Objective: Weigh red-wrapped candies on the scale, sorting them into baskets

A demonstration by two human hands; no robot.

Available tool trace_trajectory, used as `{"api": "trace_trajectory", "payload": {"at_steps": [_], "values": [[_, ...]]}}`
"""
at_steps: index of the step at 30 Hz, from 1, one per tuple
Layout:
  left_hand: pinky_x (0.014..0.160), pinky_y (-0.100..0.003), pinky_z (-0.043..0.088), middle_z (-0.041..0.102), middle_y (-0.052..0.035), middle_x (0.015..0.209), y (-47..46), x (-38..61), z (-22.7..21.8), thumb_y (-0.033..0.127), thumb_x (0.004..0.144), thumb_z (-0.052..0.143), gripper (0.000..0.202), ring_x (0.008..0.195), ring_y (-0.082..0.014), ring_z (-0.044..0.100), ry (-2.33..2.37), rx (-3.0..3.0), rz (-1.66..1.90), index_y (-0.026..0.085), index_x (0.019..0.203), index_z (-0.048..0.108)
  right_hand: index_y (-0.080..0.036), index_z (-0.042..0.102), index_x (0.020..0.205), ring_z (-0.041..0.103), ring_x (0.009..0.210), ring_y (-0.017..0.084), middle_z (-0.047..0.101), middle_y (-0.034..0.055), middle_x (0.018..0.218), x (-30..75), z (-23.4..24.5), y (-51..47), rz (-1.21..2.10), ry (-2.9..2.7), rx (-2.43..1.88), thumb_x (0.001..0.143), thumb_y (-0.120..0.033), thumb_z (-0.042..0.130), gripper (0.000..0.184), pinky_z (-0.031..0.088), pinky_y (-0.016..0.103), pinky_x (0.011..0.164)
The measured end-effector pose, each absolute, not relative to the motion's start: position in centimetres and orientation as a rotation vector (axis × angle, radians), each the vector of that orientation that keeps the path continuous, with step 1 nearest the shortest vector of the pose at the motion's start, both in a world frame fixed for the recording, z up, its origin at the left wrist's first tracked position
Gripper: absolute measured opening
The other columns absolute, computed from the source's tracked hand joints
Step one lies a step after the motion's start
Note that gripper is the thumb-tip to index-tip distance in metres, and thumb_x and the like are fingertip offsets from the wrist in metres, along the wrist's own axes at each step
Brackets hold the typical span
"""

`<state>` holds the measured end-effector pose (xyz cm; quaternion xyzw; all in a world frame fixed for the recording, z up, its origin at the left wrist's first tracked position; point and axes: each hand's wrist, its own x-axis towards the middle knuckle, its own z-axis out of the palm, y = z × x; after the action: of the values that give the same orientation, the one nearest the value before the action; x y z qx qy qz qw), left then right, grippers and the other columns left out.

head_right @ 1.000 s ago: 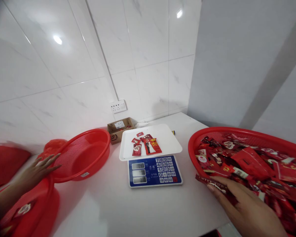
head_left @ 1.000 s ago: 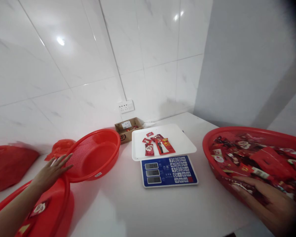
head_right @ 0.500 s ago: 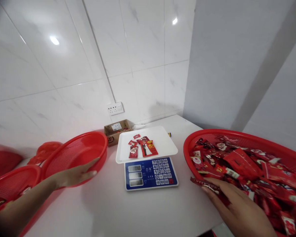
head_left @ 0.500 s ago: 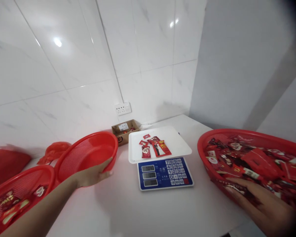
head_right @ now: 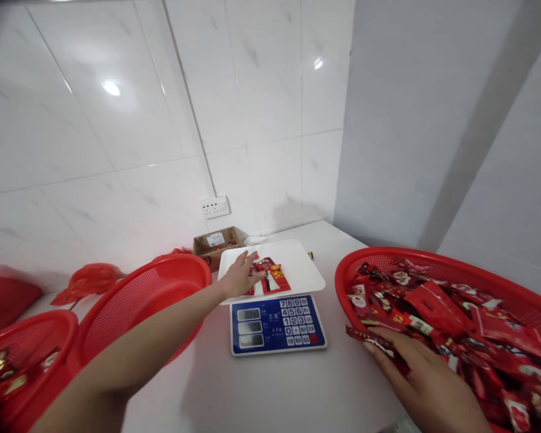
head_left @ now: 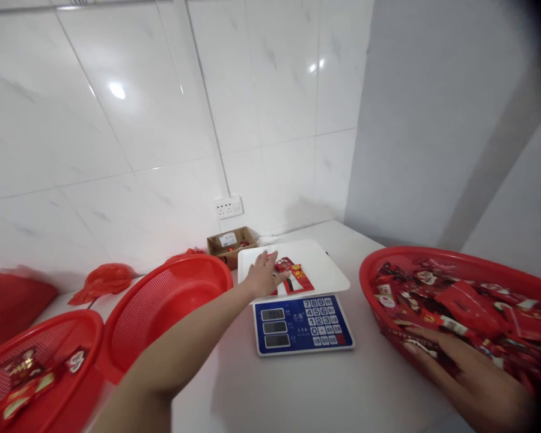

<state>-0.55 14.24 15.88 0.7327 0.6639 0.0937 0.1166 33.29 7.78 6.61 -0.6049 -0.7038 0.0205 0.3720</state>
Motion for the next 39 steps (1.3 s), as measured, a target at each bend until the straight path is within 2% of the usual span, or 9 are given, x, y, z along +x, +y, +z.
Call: {"api": "trace_trajectory", "payload": {"at_steps": [3,6,9,16,24,27,31,33,39], "values": [[0.099,-0.058,0.023,0.023,-0.0185,0.145,17.4,1.4,13.9,0.058,0.083,0.037,0.069,0.132,-0.0355,0.019,2.023,2.129,0.33,0.018,0.137,0.025,-0.034,0.063,0.096,0.063,0.093,0.026,0.067,0.0018,0.104,33.6,6.5,7.6,0.124,-1.891,-1.573,0.073,-0.061,0.045,0.039,0.054,0.042,0.076],[0.096,-0.054,0.031,0.044,-0.0117,0.131,18.9,2.4,13.0,0.049,0.083,0.046,0.05,0.121,-0.0296,0.038,2.051,2.168,0.381,0.018,0.122,0.046,-0.03,0.063,0.098,0.063,0.094,0.027,0.067,0.0029,0.104,33.7,6.5,7.5,0.112,-1.919,-1.559,0.073,-0.06,0.046,0.042,0.053,0.041,0.077],[0.092,-0.048,0.038,0.052,-0.0086,0.12,19.2,2.8,12.8,0.04,0.085,0.049,0.034,0.11,-0.0243,0.048,2.039,2.221,0.437,0.017,0.109,0.055,-0.029,0.064,0.097,0.063,0.092,0.027,0.068,0.0034,0.102,33.6,6.4,7.5,0.088,-1.916,-1.553,0.074,-0.061,0.045,0.043,0.054,0.041,0.075],[0.079,-0.041,0.048,0.058,-0.0073,0.108,19.5,3.2,13.4,0.038,0.085,0.051,0.033,0.093,-0.0197,0.058,1.992,2.191,0.565,0.016,0.109,0.053,-0.029,0.064,0.095,0.064,0.089,0.027,0.069,0.003,0.099,32.8,8.1,7.3,0.213,-1.827,-1.53,0.07,-0.061,0.048,0.043,0.053,0.041,0.075],[0.073,-0.036,0.049,0.06,-0.0052,0.097,19.9,1.8,14.7,0.038,0.085,0.05,0.031,0.081,-0.0162,0.059,1.902,2.027,0.922,0.015,0.106,0.054,-0.024,0.061,0.086,0.063,0.075,0.022,0.068,0.0046,0.084,25.1,16.4,9.1,0.449,-1.728,-1.356,0.073,-0.049,0.051,0.03,0.051,0.035,0.069],[0.072,-0.036,0.05,0.06,-0.0055,0.098,19.8,1.0,15.0,0.038,0.086,0.049,0.031,0.082,-0.0162,0.059,1.904,1.89,1.119,0.015,0.107,0.053,-0.021,0.057,0.083,0.06,0.078,0.02,0.065,0.0042,0.081,20.8,17.1,11.9,0.68,-1.689,-1.221,0.075,-0.041,0.053,0.022,0.05,0.032,0.068],[0.072,-0.036,0.05,0.06,-0.0058,0.1,18.8,-0.3,15.5,0.036,0.087,0.048,0.03,0.082,-0.0161,0.06,1.863,1.709,1.321,0.015,0.108,0.053,-0.021,0.049,0.087,0.061,0.079,0.015,0.063,0.003,0.086,16.3,16.1,15.4,1.283,-1.381,-1.061,0.078,-0.03,0.052,0.013,0.051,0.026,0.065],[0.072,-0.036,0.051,0.059,-0.0062,0.102,18.0,-1.5,16.0,0.034,0.087,0.048,0.03,0.083,-0.0163,0.06,1.816,1.654,1.368,0.016,0.11,0.052,-0.022,0.047,0.088,0.062,0.078,0.013,0.063,0.0029,0.087,14.8,15.7,16.4,1.394,-1.349,-1.018,0.082,-0.03,0.047,0.01,0.051,0.024,0.066],[0.067,-0.033,0.052,0.061,-0.0056,0.098,14.0,-8.7,17.8,0.036,0.087,0.048,0.031,0.078,-0.0149,0.061,1.801,1.534,1.314,0.015,0.11,0.052,-0.018,0.049,0.077,0.058,0.06,0.012,0.061,0.004,0.068,12.6,15.3,18.5,1.324,-1.574,-1.159,0.086,-0.047,0.035,0.033,0.048,0.023,0.053]]}}
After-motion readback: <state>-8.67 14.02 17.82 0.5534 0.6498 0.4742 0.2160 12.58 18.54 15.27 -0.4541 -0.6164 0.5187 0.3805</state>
